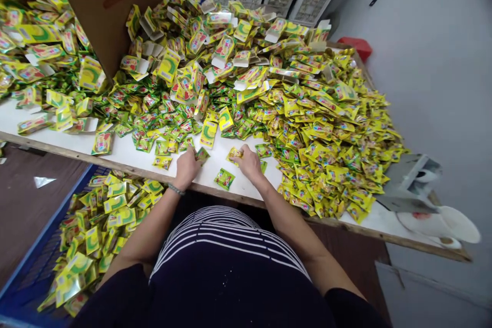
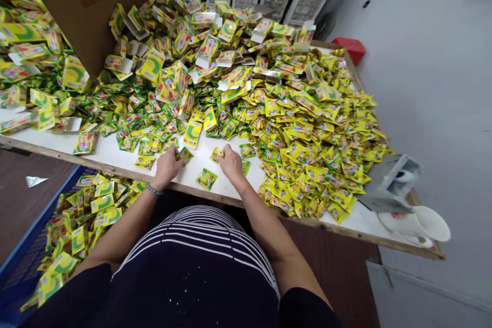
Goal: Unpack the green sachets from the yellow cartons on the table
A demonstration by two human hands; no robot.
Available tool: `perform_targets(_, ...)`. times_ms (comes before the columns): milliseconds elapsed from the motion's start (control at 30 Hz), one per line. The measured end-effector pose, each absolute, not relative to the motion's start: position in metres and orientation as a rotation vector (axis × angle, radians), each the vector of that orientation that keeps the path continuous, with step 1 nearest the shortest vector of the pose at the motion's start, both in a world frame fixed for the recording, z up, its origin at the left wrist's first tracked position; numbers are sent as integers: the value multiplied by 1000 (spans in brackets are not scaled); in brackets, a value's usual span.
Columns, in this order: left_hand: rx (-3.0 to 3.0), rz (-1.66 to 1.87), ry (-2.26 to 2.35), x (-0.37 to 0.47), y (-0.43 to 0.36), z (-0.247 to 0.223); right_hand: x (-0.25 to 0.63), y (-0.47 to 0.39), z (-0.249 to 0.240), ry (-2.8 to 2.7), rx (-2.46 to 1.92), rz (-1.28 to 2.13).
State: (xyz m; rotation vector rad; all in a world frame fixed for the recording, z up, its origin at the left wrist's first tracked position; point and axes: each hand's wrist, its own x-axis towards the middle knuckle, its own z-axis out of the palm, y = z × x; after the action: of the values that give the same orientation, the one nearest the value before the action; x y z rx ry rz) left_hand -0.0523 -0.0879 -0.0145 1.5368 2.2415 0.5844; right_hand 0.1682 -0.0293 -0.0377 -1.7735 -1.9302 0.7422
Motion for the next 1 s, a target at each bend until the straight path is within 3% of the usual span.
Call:
perform_targets(167,980,1092,1654,-36,-96,-24,177,-47,-30,-1459,-1437,1162)
perform_targets(333,584,1220,1227,-10,-103,-16,168,-63,-13,-1085,-1272,1453)
perform_targets(633,405,1388,926,40,-115,1,137,-80,-10,-871,-1253,1263)
perform_targets(1000,432,1380,1049,42,-112,-12,158,-85,-31,-1205,-1271,1154)
